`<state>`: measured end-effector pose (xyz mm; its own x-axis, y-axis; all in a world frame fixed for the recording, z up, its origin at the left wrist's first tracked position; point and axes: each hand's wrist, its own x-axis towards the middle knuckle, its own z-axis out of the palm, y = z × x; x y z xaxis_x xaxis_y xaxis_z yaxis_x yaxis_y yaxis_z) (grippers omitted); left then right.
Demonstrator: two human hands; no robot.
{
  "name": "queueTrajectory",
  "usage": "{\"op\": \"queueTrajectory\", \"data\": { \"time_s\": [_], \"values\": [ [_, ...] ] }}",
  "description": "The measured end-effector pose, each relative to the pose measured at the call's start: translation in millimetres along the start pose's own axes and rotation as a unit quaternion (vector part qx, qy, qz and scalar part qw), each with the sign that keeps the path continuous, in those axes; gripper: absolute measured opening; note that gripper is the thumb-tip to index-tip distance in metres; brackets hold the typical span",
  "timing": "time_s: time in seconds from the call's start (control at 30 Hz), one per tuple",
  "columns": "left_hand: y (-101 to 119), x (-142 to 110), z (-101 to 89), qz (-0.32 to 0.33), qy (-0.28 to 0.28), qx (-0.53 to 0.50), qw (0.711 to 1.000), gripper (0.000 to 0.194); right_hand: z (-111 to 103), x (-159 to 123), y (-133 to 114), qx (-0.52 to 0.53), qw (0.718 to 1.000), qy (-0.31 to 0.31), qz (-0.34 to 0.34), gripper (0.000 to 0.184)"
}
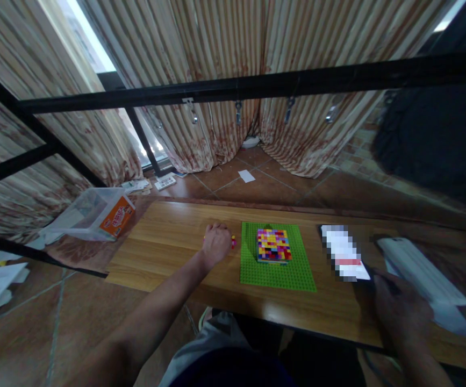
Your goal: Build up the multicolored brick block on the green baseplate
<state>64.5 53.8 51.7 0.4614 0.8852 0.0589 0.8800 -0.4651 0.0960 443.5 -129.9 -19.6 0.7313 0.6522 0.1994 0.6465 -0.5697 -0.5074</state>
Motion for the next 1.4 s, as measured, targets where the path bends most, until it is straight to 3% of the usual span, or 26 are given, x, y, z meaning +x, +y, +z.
{"op": "queueTrajectory", "data": {
  "time_s": [0.23,0.33,0.4,0.53,0.6,0.7,0.87,1.13,1.4],
  "values": [
    [3,-12,4.5,-0.042,0.043,-0.06,0.996,0.013,0,-2,-4,0.005,1.0,0.023,-0.006,0.043],
    [10,-21,5.1,-0.054,0.073,-0.144,0.985,0.012,1,-1,-2,0.01,1.0,0.029,-0.008,0.041],
    [17,-27,7.8,-0.048,0.102,-0.276,0.954,0.012,1,-1,-1,0.007,1.0,0.029,-0.007,0.041],
    [39,-38,17.9,-0.069,0.089,-0.545,0.831,0.013,0,-2,-2,0.005,1.0,0.025,-0.008,0.04],
    [50,-41,22.5,-0.087,0.06,-0.605,0.789,0.015,-1,-2,-3,0.007,1.0,0.024,-0.002,0.04],
    [60,-43,26.7,-0.099,0.047,-0.639,0.761,0.015,-2,-2,-5,0.012,1.0,0.027,0.001,0.039],
    [63,-42,32.4,-0.097,0.068,-0.637,0.762,0.012,-3,-2,-7,0.012,1.0,0.026,-0.011,0.039],
    [68,-44,32.4,-0.047,0.138,-0.54,0.829,0.012,-3,-4,-11,0.018,0.999,0.029,0.004,0.037],
    [70,-42,28.9,0.014,0.182,-0.506,0.843,0.013,-3,-4,-10,0.022,0.999,0.027,-0.005,0.037]
  ]
}}
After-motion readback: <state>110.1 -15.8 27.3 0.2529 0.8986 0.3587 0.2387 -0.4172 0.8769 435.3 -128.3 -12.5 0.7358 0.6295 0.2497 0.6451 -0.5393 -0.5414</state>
